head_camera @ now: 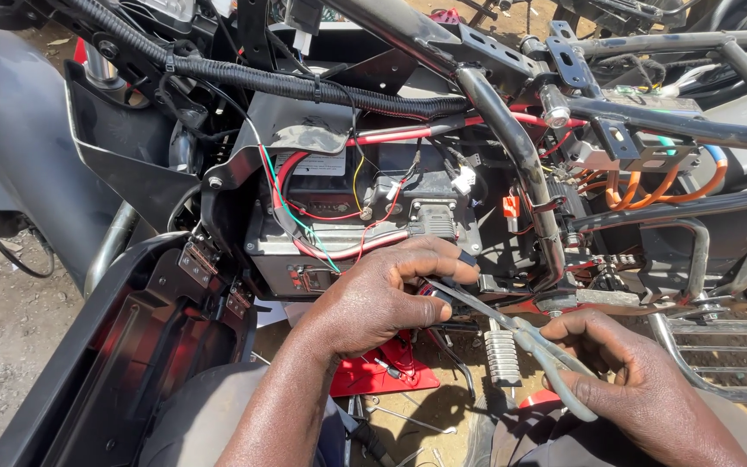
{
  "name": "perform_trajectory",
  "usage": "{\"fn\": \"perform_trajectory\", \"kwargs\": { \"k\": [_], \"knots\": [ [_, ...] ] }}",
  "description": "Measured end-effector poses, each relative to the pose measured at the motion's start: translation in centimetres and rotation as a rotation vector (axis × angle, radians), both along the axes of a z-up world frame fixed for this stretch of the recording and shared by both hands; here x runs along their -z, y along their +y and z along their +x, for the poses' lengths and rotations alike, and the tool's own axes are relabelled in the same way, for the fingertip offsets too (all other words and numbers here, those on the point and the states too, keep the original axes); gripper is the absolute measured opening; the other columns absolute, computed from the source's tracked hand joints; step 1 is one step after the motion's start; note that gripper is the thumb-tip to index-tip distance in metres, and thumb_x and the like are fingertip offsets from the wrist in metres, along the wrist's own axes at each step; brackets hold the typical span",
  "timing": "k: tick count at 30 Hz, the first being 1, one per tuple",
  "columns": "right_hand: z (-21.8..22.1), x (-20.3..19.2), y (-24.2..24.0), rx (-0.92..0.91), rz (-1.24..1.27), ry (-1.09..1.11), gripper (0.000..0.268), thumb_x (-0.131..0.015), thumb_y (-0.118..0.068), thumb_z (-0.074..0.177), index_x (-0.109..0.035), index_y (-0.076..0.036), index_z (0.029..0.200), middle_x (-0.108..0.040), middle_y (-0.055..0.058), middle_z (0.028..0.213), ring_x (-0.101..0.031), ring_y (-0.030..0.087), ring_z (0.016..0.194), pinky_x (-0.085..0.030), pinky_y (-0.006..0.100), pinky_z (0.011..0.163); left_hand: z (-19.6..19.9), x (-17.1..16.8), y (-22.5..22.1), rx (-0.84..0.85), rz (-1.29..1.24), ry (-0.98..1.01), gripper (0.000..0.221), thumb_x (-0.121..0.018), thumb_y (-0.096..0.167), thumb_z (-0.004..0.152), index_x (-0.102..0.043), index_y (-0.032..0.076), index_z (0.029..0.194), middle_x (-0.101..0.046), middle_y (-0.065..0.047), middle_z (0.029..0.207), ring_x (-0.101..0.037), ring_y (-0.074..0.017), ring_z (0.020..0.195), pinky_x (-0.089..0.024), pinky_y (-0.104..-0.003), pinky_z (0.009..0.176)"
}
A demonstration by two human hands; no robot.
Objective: Repairing motorcycle electrical systems by stripping, connecting, and taping wires.
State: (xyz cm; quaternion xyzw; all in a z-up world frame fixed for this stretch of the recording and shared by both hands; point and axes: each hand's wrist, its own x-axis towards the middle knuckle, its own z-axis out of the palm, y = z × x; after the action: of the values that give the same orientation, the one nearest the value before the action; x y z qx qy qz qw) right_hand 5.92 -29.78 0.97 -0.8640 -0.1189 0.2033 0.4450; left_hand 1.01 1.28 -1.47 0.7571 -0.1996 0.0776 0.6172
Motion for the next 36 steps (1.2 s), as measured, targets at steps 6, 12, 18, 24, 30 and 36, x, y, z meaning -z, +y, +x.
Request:
{"fn": "perform_trajectory", "kwargs": {
  "k": [6, 12, 18, 24, 30, 36],
  "knots": [
    [-0.2, 0.3, 0.2, -0.029, -0.154, -0.066, 0.029, -0.081, -0.012, 0.077, -0.085, -0.013, 0.105, -0.078, -0.002, 0.094, -0.064, 0.011, 0.081, -0.050, 0.028, 0.074, 0.0, 0.3, -0.3, 0.038, 0.054, 0.023, 0.038, -0.075, 0.023, 0.085, -0.072, 0.019, 0.123, -0.062, -0.001, 0.128, -0.061, -0.0140, 0.120, -0.042, -0.029, 0.107],
    [-0.1, 0.8, -0.3, -0.107, -0.214, -0.213, 0.012, -0.080, -0.026, 0.085, -0.082, -0.017, 0.093, -0.070, -0.006, 0.086, -0.055, 0.010, 0.075, -0.046, 0.026, 0.074, 0.0, 0.0, -0.2, 0.021, 0.106, 0.023, 0.055, -0.075, 0.020, 0.078, -0.067, 0.021, 0.132, -0.058, -0.008, 0.142, -0.052, -0.0203, 0.139, -0.045, -0.033, 0.109],
    [0.5, 0.1, 0.1, 0.091, -0.299, -0.097, 0.024, -0.080, -0.008, 0.083, -0.084, -0.014, 0.105, -0.080, -0.006, 0.100, -0.060, 0.011, 0.080, -0.045, 0.026, 0.074, 0.0, -0.3, 0.6, -0.193, 0.076, -0.059, 0.044, -0.073, 0.024, 0.078, -0.070, 0.017, 0.122, -0.062, -0.009, 0.132, -0.058, -0.0230, 0.131, -0.039, -0.038, 0.113],
    [-0.3, -0.4, 1.4, 0.240, -0.225, -0.014, 0.025, -0.079, 0.001, 0.081, -0.084, -0.007, 0.105, -0.074, 0.005, 0.090, -0.054, 0.016, 0.076, -0.041, 0.030, 0.071, -0.8, -1.7, -0.3, -0.681, 0.578, -0.040, 0.033, -0.062, 0.009, 0.069, -0.072, 0.012, 0.100, -0.063, 0.003, 0.124, -0.059, -0.0272, 0.101, -0.053, -0.048, 0.070],
    [-0.8, -0.9, 2.0, 0.363, 0.335, 0.002, 0.040, -0.068, 0.013, 0.084, -0.068, 0.006, 0.124, -0.062, 0.018, 0.096, -0.058, 0.022, 0.084, -0.052, 0.034, 0.076, 0.5, -1.7, -2.3, -0.861, 1.134, -0.506, 0.011, -0.071, 0.011, 0.074, -0.063, 0.016, 0.068, -0.058, 0.000, 0.109, -0.053, -0.0311, 0.095, -0.037, -0.045, 0.066],
    [-0.3, -0.2, 1.7, 0.335, 0.383, 0.009, 0.039, -0.073, 0.013, 0.077, -0.070, 0.008, 0.116, -0.067, 0.019, 0.092, -0.062, 0.023, 0.080, -0.053, 0.033, 0.073, 2.3, -1.6, -6.6, -0.790, 1.603, -0.335, 0.029, -0.046, 0.020, 0.094, -0.074, 0.013, 0.098, -0.058, -0.009, 0.103, -0.046, -0.0343, 0.105, -0.038, -0.051, 0.083]
  ]
}}
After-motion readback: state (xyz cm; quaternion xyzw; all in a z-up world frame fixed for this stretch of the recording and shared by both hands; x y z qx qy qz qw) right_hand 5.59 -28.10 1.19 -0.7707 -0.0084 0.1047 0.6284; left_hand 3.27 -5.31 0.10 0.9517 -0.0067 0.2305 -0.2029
